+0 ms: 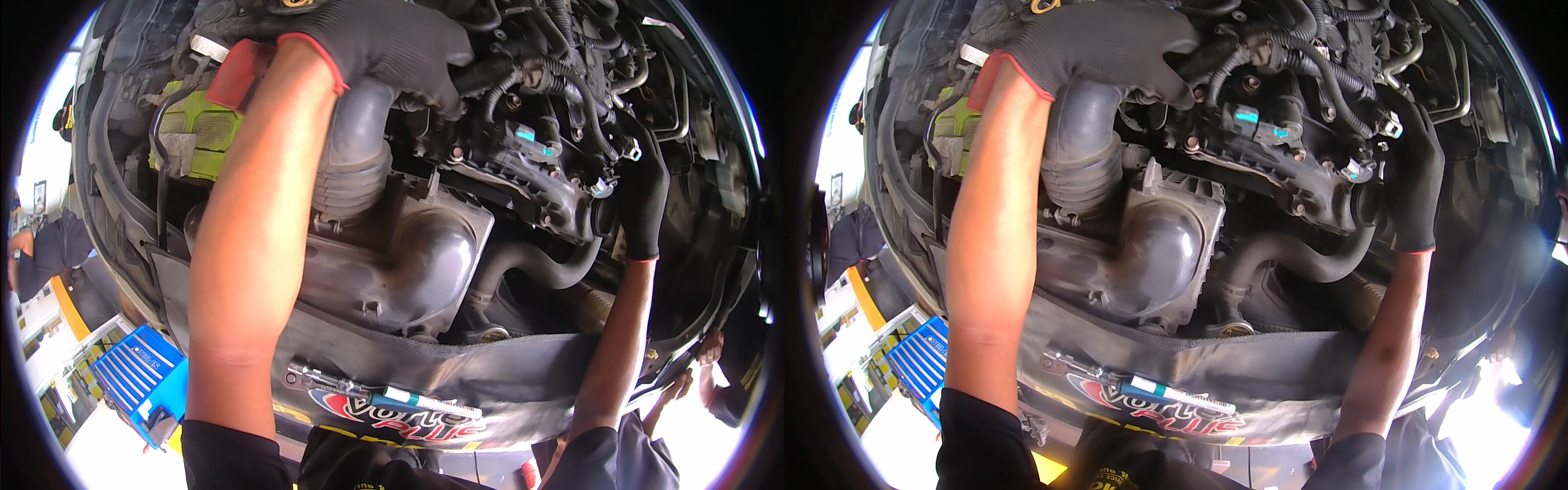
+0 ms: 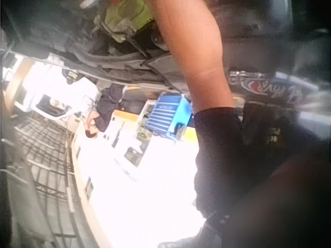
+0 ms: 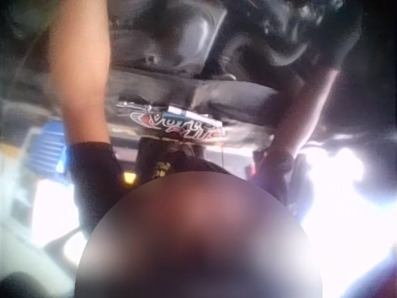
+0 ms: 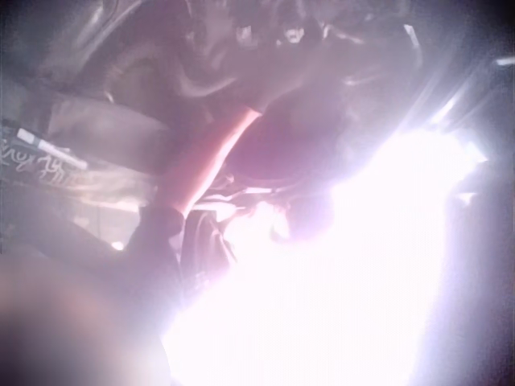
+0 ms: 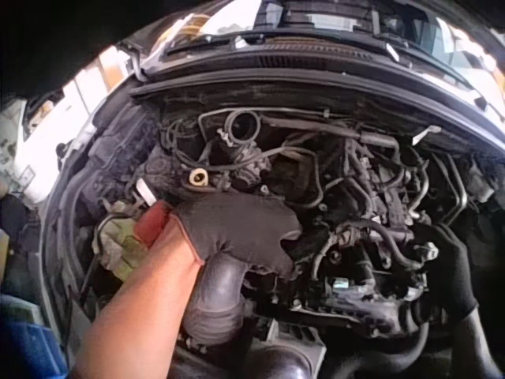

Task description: The person works inside a car engine bay, manipulating hoses and electrical connectors while wearing gloves. They adjust components near the intake manifold and valve cover, occasionally using a marker to label parts. A coworker assists by holding a flashlight and observing the work.

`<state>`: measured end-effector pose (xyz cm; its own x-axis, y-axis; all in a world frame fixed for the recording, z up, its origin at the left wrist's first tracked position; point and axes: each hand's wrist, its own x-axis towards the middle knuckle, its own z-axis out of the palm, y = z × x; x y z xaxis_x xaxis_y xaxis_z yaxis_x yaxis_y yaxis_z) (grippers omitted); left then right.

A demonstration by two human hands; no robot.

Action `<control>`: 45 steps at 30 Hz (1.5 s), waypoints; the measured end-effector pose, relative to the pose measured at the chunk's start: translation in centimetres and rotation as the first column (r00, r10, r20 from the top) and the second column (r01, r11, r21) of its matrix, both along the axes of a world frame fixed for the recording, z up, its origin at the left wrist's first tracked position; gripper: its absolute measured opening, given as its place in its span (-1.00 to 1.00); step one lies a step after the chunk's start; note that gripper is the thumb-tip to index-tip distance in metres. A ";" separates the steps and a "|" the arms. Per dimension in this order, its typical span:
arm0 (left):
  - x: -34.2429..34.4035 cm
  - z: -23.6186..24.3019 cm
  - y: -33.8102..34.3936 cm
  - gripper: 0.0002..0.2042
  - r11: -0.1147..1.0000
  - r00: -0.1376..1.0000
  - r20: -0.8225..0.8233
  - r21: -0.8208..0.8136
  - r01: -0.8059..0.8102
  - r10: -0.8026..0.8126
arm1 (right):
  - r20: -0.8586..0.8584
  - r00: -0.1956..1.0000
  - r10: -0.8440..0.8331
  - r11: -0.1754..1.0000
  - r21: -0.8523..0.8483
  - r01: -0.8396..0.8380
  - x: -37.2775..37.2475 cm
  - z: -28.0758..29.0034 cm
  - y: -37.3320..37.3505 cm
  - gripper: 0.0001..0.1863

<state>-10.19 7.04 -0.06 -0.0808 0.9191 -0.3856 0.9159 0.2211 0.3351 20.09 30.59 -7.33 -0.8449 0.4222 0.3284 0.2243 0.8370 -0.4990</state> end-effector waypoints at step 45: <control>-0.8 -2.1 -0.1 -0.36 0.989 0.992 -0.012 0.078 0.124 -0.124 | -0.003 0.999 -0.032 0.998 0.060 0.032 0.7 0.0 0.4 -0.37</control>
<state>-10.97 6.96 -2.17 0.0330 0.9495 -0.3121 0.9372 0.0791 0.3398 20.80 31.01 -7.29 -0.8307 0.4285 0.3555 0.2508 0.8581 -0.4482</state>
